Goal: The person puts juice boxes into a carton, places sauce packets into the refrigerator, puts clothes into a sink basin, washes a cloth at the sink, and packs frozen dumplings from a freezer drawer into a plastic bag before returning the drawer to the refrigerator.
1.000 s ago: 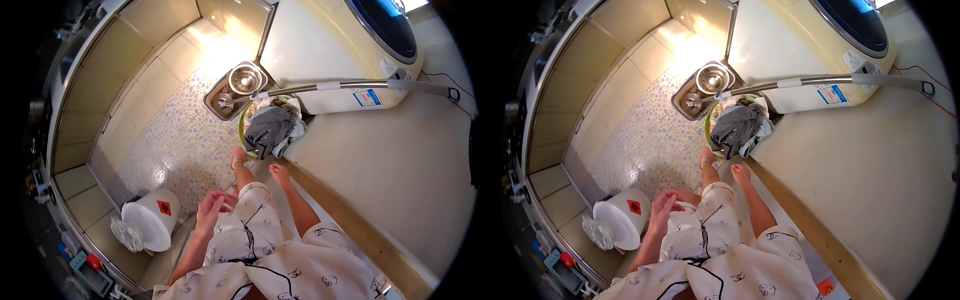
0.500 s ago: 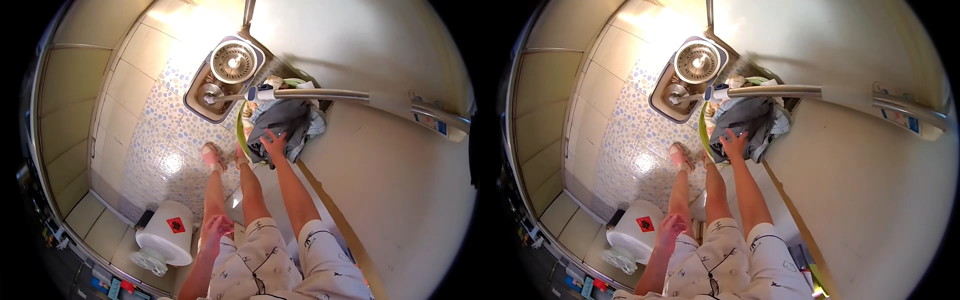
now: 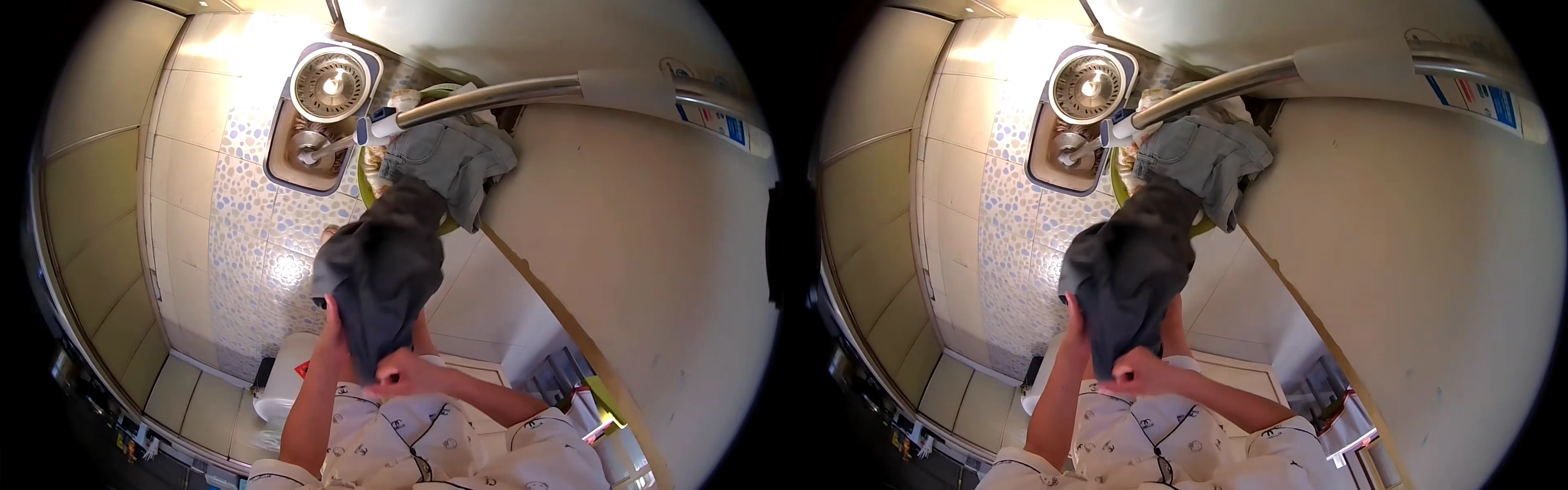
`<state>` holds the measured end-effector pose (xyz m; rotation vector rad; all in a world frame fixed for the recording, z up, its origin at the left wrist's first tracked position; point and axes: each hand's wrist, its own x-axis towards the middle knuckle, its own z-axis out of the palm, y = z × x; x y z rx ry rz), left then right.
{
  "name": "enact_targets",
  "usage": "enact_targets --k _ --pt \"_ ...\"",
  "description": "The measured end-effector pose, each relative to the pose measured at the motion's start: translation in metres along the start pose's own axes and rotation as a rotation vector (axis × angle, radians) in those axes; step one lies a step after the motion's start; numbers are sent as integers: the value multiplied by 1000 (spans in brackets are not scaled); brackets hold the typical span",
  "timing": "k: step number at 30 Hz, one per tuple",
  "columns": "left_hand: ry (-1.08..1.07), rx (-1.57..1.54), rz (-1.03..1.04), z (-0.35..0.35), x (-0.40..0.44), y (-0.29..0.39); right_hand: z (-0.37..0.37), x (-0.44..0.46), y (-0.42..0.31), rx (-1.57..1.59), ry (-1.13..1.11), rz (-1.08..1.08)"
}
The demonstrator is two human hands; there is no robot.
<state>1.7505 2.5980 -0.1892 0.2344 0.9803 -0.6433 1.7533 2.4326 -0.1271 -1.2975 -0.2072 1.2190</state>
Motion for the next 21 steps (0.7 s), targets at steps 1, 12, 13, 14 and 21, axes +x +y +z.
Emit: enact_targets --k 1,12,13,14,21 --pt "174 -36 -161 12 -3 2 2 0 -8 34 -67 -3" --pt "614 141 -154 -39 -44 12 -256 76 219 -646 1704 231" --pt "522 187 -159 -70 -45 6 -276 83 248 -785 1773 295" --pt "493 154 -133 -70 -44 5 -280 88 249 -500 1608 348" --pt "306 112 1 -23 -20 8 -142 31 102 -278 1153 160"
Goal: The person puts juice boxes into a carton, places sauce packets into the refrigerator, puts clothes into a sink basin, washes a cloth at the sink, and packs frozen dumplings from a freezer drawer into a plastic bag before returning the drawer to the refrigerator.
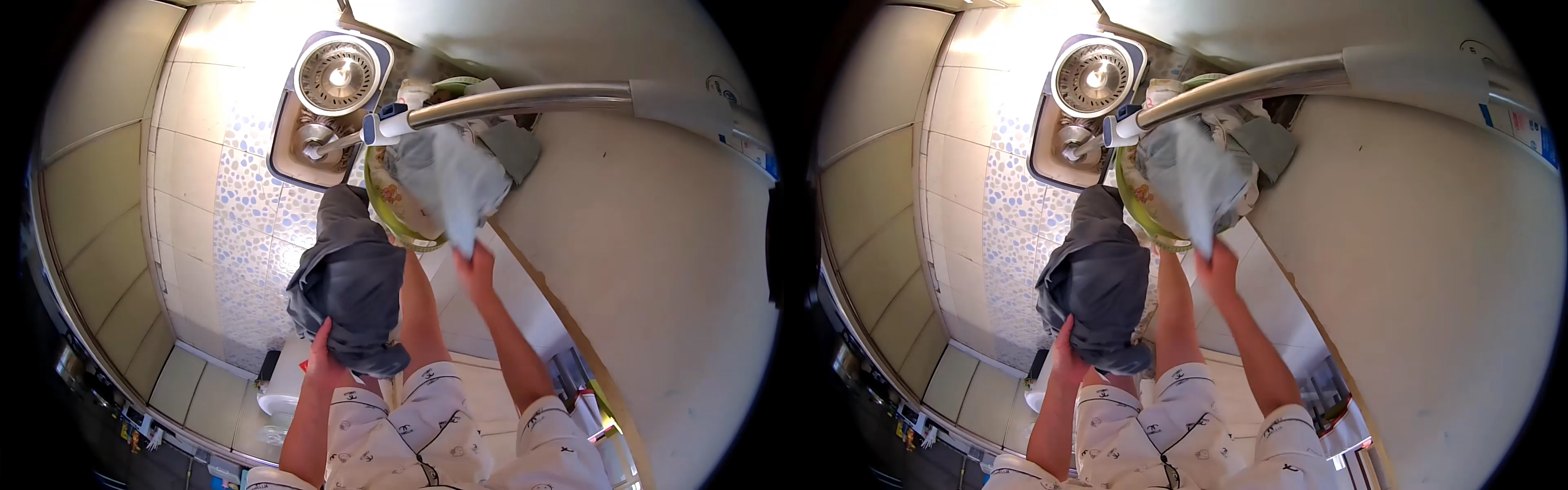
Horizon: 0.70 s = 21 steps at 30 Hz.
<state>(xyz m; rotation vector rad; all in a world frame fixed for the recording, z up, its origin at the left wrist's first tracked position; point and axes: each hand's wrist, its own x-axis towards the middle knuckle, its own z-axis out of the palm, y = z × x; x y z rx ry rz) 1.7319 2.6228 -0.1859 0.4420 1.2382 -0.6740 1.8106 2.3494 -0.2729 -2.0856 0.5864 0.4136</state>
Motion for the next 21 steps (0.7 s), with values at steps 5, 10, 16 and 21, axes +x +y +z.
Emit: enact_targets --k 5,10,16,21 --pt "-201 -49 74 19 19 0 -23 -100 -57 -319 -591 -697" --pt "32 296 16 -8 55 -18 -1 -109 -61 -118 -870 -606" --pt "153 86 -170 -32 37 -19 15 49 -2 177 -69 140" --pt "136 127 5 -70 44 -32 69 163 68 -381 473 -129"
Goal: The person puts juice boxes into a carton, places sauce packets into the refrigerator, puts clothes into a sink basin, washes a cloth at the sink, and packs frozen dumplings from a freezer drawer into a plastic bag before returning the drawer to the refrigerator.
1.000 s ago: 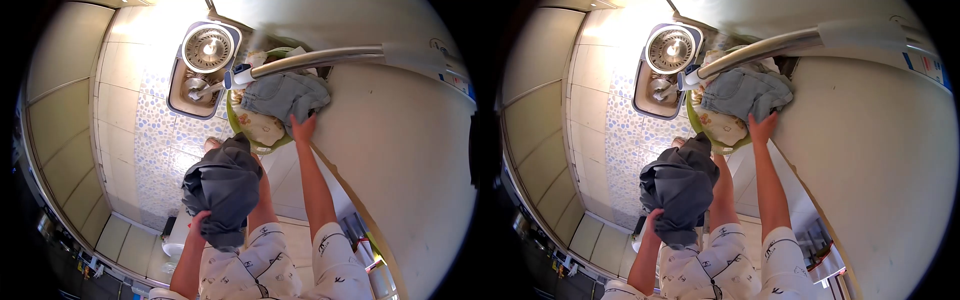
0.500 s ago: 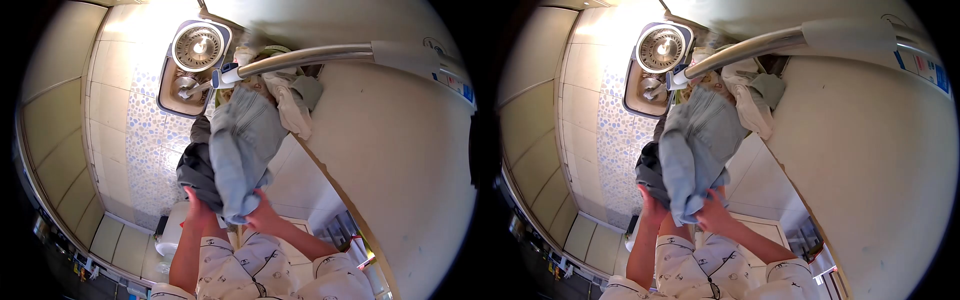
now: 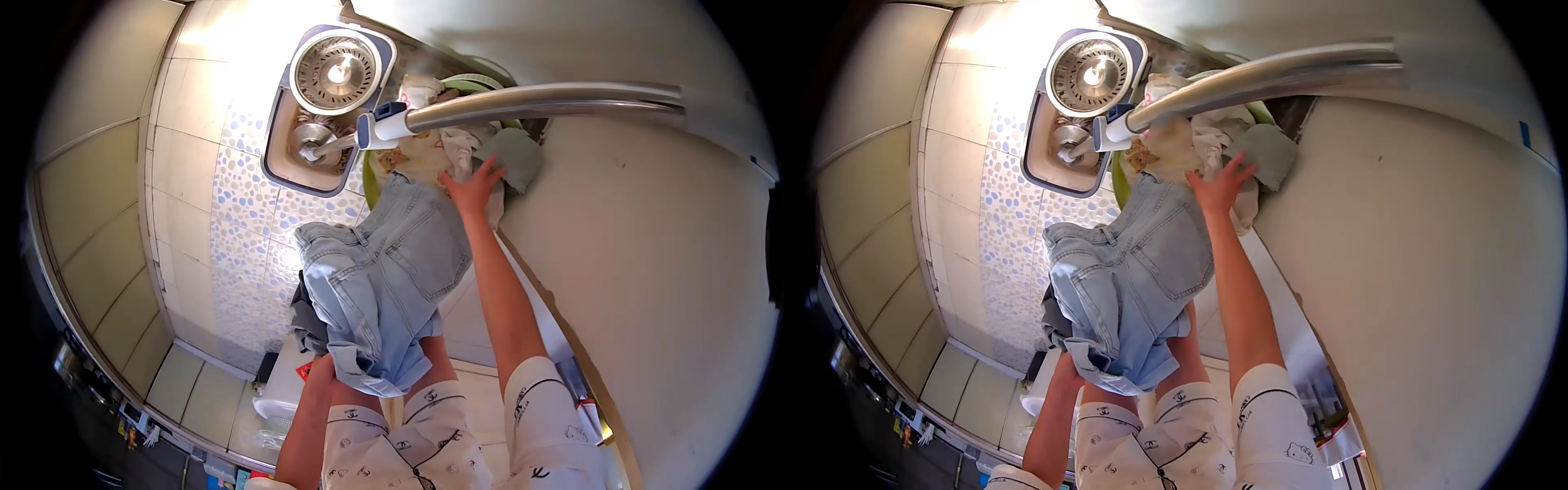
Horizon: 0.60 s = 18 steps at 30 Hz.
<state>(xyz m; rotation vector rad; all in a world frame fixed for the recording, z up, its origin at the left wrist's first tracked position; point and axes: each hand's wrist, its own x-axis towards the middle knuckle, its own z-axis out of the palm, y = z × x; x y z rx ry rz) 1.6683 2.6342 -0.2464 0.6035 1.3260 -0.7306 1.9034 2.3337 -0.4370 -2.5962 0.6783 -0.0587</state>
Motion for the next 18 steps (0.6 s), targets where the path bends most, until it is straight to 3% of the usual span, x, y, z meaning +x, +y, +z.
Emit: enact_targets --k 4,7,10,12,14,15,16,17,18 --pt "75 54 35 7 0 5 9 15 13 -254 -185 222" --pt "97 36 -49 21 -6 14 2 31 66 -89 -520 103" --pt "44 34 32 23 -9 14 -54 14 34 166 -334 71" --pt "0 41 39 19 -11 12 -93 -31 9 155 -263 -105" --pt "-33 88 37 19 -15 14 -155 -91 -52 309 -433 -72" --pt "-47 86 58 23 -19 15 -177 -120 -72 284 -449 -308" --pt "-60 85 76 29 -25 15 -195 -148 -96 355 -470 -392" --pt "-73 85 92 32 -30 13 -209 -169 -105 316 -757 -533" --pt "-231 29 103 20 -34 10 -222 -190 -123 377 -834 -538"
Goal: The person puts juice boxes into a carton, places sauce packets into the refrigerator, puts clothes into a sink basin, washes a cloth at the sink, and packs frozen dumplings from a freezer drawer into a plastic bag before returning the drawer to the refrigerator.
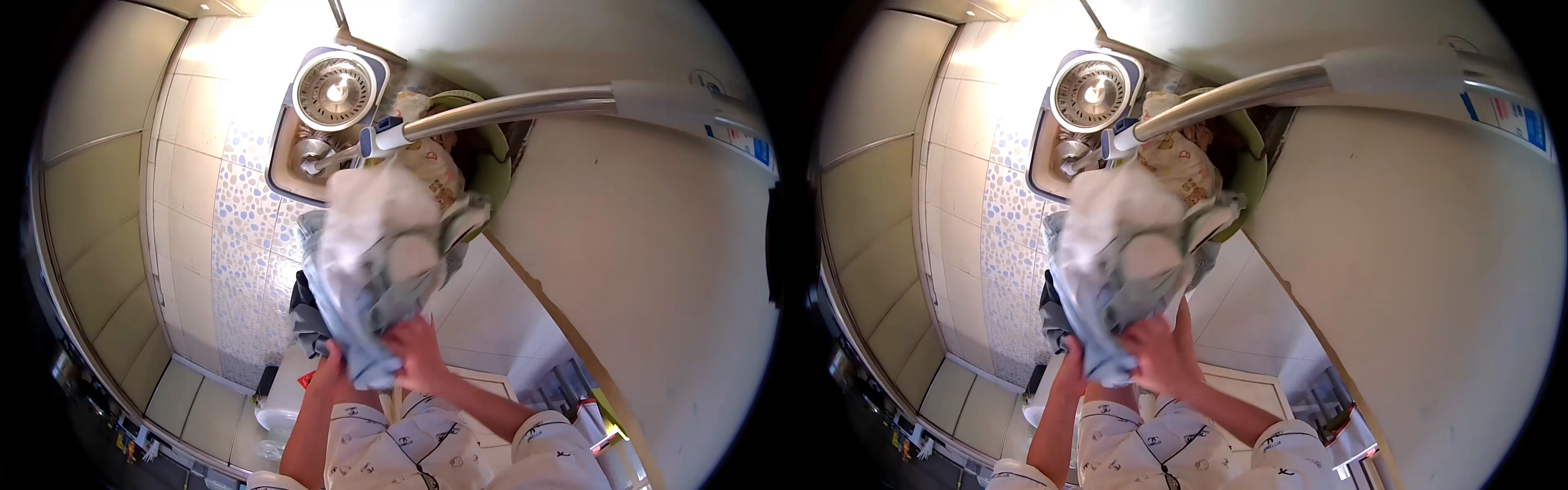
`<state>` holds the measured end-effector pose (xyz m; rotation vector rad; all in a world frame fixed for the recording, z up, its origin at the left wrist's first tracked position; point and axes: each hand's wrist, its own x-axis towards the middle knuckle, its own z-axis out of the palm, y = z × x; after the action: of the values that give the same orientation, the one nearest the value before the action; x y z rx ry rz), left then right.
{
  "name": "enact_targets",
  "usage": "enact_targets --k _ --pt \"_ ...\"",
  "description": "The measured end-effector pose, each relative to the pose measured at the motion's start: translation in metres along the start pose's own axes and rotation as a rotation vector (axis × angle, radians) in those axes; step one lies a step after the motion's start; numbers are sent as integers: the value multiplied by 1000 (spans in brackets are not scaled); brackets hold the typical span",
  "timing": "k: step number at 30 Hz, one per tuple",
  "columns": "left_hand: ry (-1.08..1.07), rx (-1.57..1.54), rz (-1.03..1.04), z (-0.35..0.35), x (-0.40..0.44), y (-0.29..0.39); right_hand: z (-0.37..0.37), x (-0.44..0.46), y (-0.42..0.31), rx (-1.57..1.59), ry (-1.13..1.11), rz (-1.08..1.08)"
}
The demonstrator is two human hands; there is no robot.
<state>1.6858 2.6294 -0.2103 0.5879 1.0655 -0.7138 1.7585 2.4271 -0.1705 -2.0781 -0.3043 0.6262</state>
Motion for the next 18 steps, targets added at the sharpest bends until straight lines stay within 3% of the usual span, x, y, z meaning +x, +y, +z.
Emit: enact_targets --k 2,4,6,9,13,15,16,17,18 --pt "-302 -125 30 -33 -14 -7 26 -13 -22 45 -150 -12" --pt "-45 35 54 9 -46 25 37 -15 -39 158 -271 -117" --pt "175 160 -201 13 -47 45 45 -21 -49 263 -348 -181" --pt "295 241 -73 12 -45 43 53 -22 -49 309 -410 -234" --pt "338 155 -84 -9 -57 34 49 -20 -31 753 -232 -183" --pt "322 66 -93 -19 -68 28 28 10 10 747 68 -22" --pt "367 28 -105 -19 -78 28 5 38 22 712 215 264" --pt "388 7 -103 -29 -85 23 11 63 72 649 482 224" --pt "410 -12 -102 -43 -93 17 -14 95 98 404 510 439"
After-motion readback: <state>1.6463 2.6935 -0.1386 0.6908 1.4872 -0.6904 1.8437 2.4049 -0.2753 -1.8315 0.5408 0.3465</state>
